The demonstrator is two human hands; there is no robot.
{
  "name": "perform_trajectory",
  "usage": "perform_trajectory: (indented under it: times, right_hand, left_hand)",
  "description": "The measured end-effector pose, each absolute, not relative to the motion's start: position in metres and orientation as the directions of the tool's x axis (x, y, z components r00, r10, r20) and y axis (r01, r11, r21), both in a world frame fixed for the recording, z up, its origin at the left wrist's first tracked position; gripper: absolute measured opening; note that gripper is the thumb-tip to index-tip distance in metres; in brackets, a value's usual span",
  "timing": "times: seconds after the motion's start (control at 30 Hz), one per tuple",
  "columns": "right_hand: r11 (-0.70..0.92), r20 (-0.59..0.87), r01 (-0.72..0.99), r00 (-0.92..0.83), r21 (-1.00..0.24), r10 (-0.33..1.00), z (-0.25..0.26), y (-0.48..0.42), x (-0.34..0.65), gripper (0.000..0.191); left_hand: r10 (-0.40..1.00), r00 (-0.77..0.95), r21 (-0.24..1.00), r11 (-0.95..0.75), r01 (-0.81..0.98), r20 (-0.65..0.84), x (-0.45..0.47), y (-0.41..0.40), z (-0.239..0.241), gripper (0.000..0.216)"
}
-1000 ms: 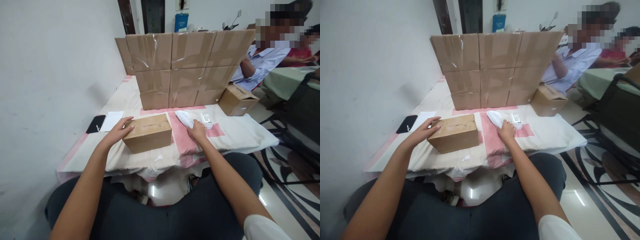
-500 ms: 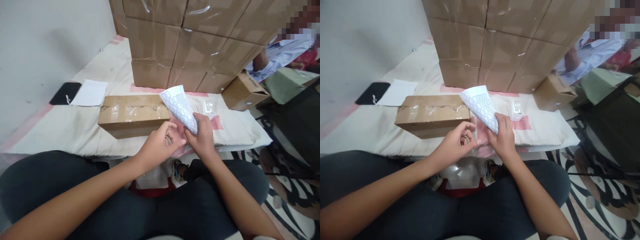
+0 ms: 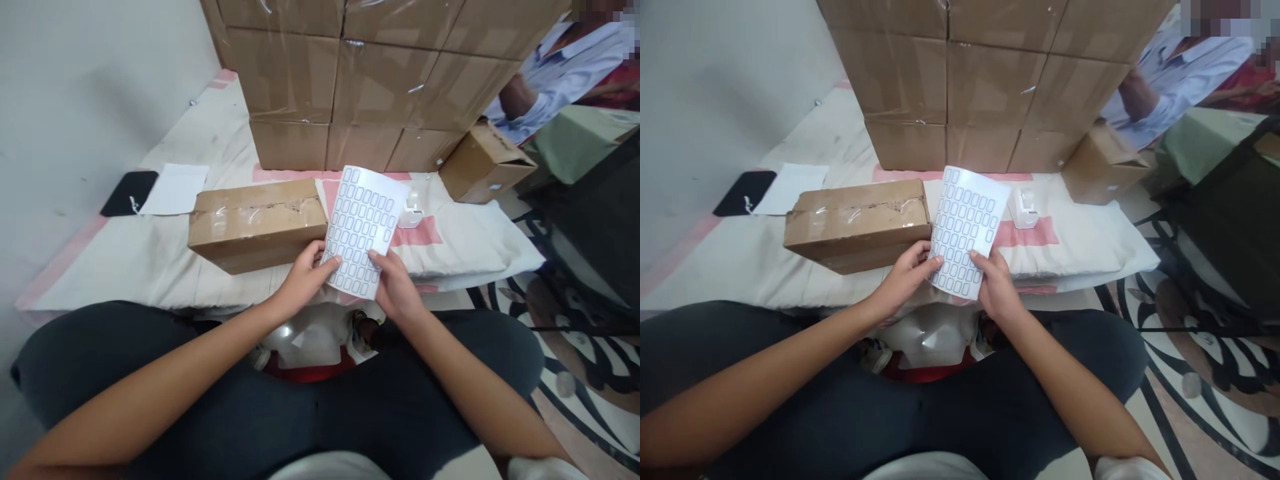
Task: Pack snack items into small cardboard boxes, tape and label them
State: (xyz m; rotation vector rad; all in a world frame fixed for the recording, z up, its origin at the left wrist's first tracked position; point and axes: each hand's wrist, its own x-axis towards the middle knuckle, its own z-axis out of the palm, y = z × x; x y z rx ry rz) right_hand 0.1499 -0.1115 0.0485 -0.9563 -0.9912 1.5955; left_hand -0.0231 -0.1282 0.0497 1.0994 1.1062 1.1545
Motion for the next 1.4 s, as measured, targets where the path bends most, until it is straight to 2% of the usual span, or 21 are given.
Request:
perform_trajectory:
  times: [0.07,0.17,0.23,0.27,0.33,0.4,0.47,0.57,0.7,0.83,0.87,1.0,1.07,1.13,1.23,1.4]
  right_hand:
    - [-0.302,-0.219,-0.387,-0.242,-0.871,0.945,0.051,-0.102,0.154,0.049]
    - [-0.241,-0.195,-0.396,-0.154,-0.886,0.969,0.047,-0.095,0.158,0.043]
    - [-0.198,-0.174,-0.313,-0.101,-0.929,0.98,0.043,-0.095,0.16,0.042]
    - [-0.187,-0.168,-0.242,-0.097,-0.952,0.981,0.043,-0.095,0.161,0.043]
    - [-0.146,-0.133,-0.105,-0.118,-0.984,0.984,0.043,-0.098,0.163,0.048]
    - [-0.082,-0.077,-0.026,-0.176,-0.996,0.981,0.046,-0.101,0.163,0.053]
    - [-0.032,-0.033,0.007,-0.243,-0.999,0.97,0.048,-0.104,0.161,0.056]
    - [0.005,-0.017,0.066,-0.32,-0.998,0.947,0.049,-0.105,0.157,0.059]
    - [0.029,-0.005,0.092,-0.342,-0.995,0.94,0.051,-0.104,0.156,0.054]
    - [0.047,0.013,0.071,-0.415,-0.996,0.91,0.058,-0.104,0.158,0.028]
    - [0.05,0.016,0.064,-0.449,-0.997,0.893,0.059,-0.104,0.158,0.028]
    - [0.107,0.072,0.034,-0.534,-0.994,0.842,0.058,-0.104,0.16,0.049]
    - [0.158,0.121,0.02,-0.551,-0.987,0.825,0.057,-0.105,0.161,0.06]
    - [0.202,0.142,0.041,-0.577,-0.978,0.804,0.059,-0.106,0.163,0.066]
    - [0.25,0.135,0.113,-0.601,-0.962,0.788,0.069,-0.112,0.166,0.061]
    - [0.31,0.16,0.199,-0.539,-0.93,0.827,0.088,-0.124,0.166,0.047]
  left_hand:
    - [0.997,0.057,0.997,0.064,-0.051,-0.061,-0.025,-0.126,0.045,0.036]
    - [1.0,-0.001,0.999,0.027,0.021,-0.027,-0.027,-0.126,0.04,0.034]
    - [0.997,-0.047,0.96,-0.047,0.275,0.062,-0.029,-0.127,0.039,0.036]
    - [0.989,-0.058,0.885,-0.097,0.456,0.139,-0.029,-0.129,0.038,0.042]
    - [0.948,-0.012,0.621,-0.199,0.758,0.318,-0.029,-0.132,0.039,0.056]
    - [0.883,0.115,0.396,-0.317,0.862,0.456,-0.029,-0.135,0.04,0.06]
    - [0.812,0.273,0.271,-0.457,0.847,0.516,-0.029,-0.137,0.042,0.052]
    - [0.746,0.402,0.198,-0.571,0.797,0.531,-0.029,-0.138,0.046,0.041]
    - [0.73,0.402,0.177,-0.574,0.799,0.553,-0.031,-0.14,0.051,0.033]
    - [0.732,0.39,0.206,-0.578,0.79,0.559,-0.031,-0.14,0.054,0.026]
    - [0.745,0.377,0.233,-0.571,0.787,0.551,-0.031,-0.139,0.055,0.028]
    - [0.78,0.364,0.303,-0.558,0.772,0.509,-0.034,-0.136,0.057,0.036]
    - [0.763,0.395,0.264,-0.577,0.773,0.512,-0.038,-0.134,0.057,0.034]
    - [0.704,0.45,0.161,-0.617,0.77,0.549,-0.042,-0.133,0.058,0.033]
    - [0.602,0.515,0.027,-0.665,0.746,0.61,-0.046,-0.134,0.06,0.033]
    - [0.549,0.49,-0.014,-0.656,0.754,0.677,-0.046,-0.136,0.066,0.028]
